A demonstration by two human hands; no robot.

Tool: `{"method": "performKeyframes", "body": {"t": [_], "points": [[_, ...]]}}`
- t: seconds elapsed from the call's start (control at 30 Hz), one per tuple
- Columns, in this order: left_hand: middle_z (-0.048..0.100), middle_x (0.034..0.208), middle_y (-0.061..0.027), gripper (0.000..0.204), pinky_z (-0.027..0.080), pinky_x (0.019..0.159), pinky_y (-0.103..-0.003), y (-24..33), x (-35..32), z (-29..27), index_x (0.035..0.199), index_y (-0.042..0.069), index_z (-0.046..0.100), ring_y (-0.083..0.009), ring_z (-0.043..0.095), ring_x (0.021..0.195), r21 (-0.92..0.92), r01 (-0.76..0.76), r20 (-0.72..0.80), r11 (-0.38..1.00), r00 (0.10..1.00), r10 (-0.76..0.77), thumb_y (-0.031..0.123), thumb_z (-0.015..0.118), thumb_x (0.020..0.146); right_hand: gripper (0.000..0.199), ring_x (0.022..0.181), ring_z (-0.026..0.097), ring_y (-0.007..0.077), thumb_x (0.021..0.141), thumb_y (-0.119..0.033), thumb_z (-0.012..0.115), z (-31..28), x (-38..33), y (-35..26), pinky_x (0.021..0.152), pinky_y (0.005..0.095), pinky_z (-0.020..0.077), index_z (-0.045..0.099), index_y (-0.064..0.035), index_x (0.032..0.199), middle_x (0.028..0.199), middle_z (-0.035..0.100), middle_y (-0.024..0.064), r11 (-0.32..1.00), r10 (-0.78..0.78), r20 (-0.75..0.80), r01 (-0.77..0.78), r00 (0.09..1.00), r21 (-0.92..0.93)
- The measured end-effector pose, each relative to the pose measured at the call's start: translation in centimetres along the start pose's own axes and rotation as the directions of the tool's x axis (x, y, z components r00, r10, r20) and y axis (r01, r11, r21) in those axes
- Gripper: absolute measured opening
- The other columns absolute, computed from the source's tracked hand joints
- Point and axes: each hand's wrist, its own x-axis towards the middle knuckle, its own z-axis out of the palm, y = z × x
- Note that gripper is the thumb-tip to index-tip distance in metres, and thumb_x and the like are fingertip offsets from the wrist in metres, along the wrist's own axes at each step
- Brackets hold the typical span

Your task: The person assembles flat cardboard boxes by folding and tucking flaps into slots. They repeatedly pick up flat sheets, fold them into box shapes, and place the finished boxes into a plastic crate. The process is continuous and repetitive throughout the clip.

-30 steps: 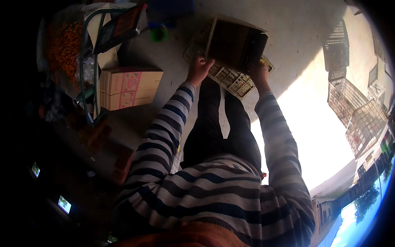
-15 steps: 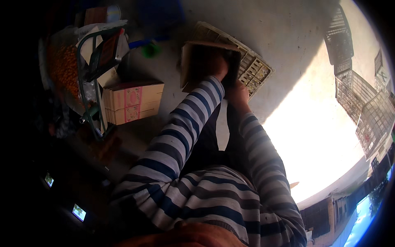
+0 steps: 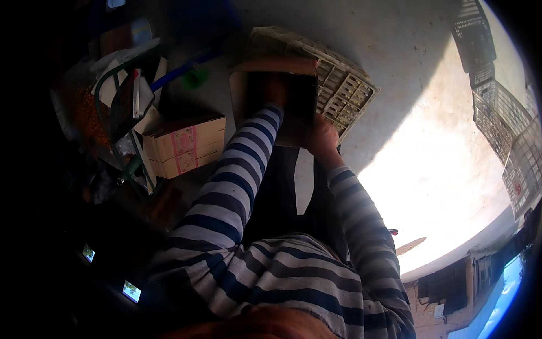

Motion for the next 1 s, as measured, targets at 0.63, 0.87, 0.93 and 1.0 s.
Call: {"method": "performKeyframes", "body": {"t": [0.63, 0.87, 0.93, 1.0], "points": [[0.071, 0.099, -0.0201, 0.032, 0.055, 0.084, -0.049, -0.5, 0.9, -7.7, 0.094, 0.005, 0.075, -0.0363, 0.069, 0.092, 0.014, -0.069, 0.585, 0.998, 0.809, 0.048, 0.033, 0.062, 0.085, 0.027, 0.067, 0.066, 0.0375, 0.081, -0.033, 0.071, 1.5, 0.4, 1.1, 0.058, 0.0467, 0.053, 0.068, -0.0065, 0.084, 0.069, 0.065, 0.0188, 0.918, -0.347, -0.099, 0.316, 0.932, -0.239], [0.062, 0.095, -0.0205, 0.035, 0.05, 0.084, -0.048, 3.5, -7.7, -22.8, 0.095, 0.001, 0.063, -0.0385, 0.062, 0.095, -0.534, -0.369, 0.316, 0.761, 0.748, 0.584, 0.032, 0.071, 0.081, 0.023, 0.048, 0.066, 0.0257, 0.089, -0.021, 0.059, -3.9, -7.8, 0.9, 0.038, 0.0372, 0.0491, 0.065, 0.0001, 0.082, 0.061, 0.064, 0.0135, 0.989, 0.112, 0.095, -0.12, 0.989, 0.087], [0.063, 0.099, -0.0205, 0.044, 0.049, 0.088, -0.049, 0.2, -11.6, -25.4, 0.101, 0.0, 0.062, -0.0398, 0.061, 0.099, -0.49, -0.45, 0.371, 0.746, 0.668, 0.646, 0.036, 0.074, 0.078, 0.022, 0.048, 0.067, 0.0255, 0.09, -0.018, 0.056, -3.8, -9.5, -2.7, 0.036, 0.036, 0.0507, 0.064, 0.0022, 0.085, 0.061, 0.063, 0.0138, 0.983, 0.177, 0.147, -0.166, 0.973, -0.084], [0.065, 0.103, -0.0217, 0.053, 0.05, 0.091, -0.048, -1.5, -14.5, -28.3, 0.106, 0.001, 0.064, -0.0399, 0.062, 0.103, -0.368, -0.541, 0.421, 0.756, 0.628, 0.654, 0.042, 0.077, 0.074, 0.021, 0.051, 0.068, 0.028, 0.09, -0.016, 0.057, -4.5, -11.2, -5.0, 0.038, 0.0374, 0.0558, 0.064, 0.0037, 0.087, 0.064, 0.064, 0.0159, 0.971, 0.06, 0.212, -0.008, 0.975, -0.241]]}}
